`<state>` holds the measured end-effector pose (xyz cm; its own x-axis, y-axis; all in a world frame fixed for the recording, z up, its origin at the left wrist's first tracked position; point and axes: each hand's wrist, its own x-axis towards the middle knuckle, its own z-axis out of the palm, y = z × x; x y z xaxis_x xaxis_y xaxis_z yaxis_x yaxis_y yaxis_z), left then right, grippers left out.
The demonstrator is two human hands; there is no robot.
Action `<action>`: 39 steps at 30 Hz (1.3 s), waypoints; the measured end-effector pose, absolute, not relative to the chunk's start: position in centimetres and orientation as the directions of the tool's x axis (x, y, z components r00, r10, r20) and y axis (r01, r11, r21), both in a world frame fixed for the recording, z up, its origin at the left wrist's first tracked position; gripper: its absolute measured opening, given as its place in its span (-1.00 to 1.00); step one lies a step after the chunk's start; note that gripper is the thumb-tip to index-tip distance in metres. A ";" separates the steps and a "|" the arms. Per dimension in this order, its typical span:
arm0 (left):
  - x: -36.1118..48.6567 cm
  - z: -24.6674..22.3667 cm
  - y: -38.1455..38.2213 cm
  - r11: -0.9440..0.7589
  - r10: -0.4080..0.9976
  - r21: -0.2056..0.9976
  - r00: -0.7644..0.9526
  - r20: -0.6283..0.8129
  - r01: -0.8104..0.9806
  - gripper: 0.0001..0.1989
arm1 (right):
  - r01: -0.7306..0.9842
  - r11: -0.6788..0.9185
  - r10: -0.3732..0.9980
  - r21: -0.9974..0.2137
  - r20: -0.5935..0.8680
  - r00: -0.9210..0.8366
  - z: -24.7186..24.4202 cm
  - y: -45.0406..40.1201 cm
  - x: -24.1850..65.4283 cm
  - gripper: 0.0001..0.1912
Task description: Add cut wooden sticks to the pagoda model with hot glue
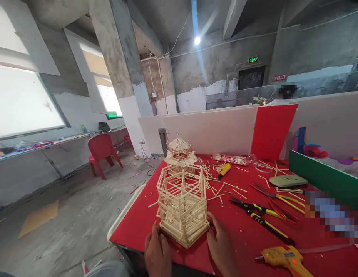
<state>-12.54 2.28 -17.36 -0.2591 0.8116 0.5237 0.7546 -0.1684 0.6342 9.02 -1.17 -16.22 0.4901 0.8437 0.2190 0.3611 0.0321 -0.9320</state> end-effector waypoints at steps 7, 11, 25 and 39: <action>-12.7 -18.4 2.6 -0.146 0.801 0.627 -0.281 0.529 0.765 -0.42 | 0.363 0.017 0.854 -0.931 0.203 0.480 -16.4 -1.2 9.2 -0.42; -12.6 -18.2 2.4 -0.144 0.801 0.603 -0.265 0.537 0.785 -0.42 | 0.389 0.039 0.840 -0.920 0.241 0.486 -16.4 -1.3 9.2 -0.45; -13.1 -18.7 2.7 -0.159 0.802 0.551 -0.218 0.556 0.819 -0.49 | 0.410 0.051 0.842 -0.910 0.260 0.473 -16.3 -1.2 9.0 -0.46; -13.1 -18.6 2.4 -0.174 0.787 0.485 -0.175 0.592 0.857 -0.51 | 0.471 0.054 0.834 -0.880 0.299 0.464 -15.4 -1.6 8.8 -0.46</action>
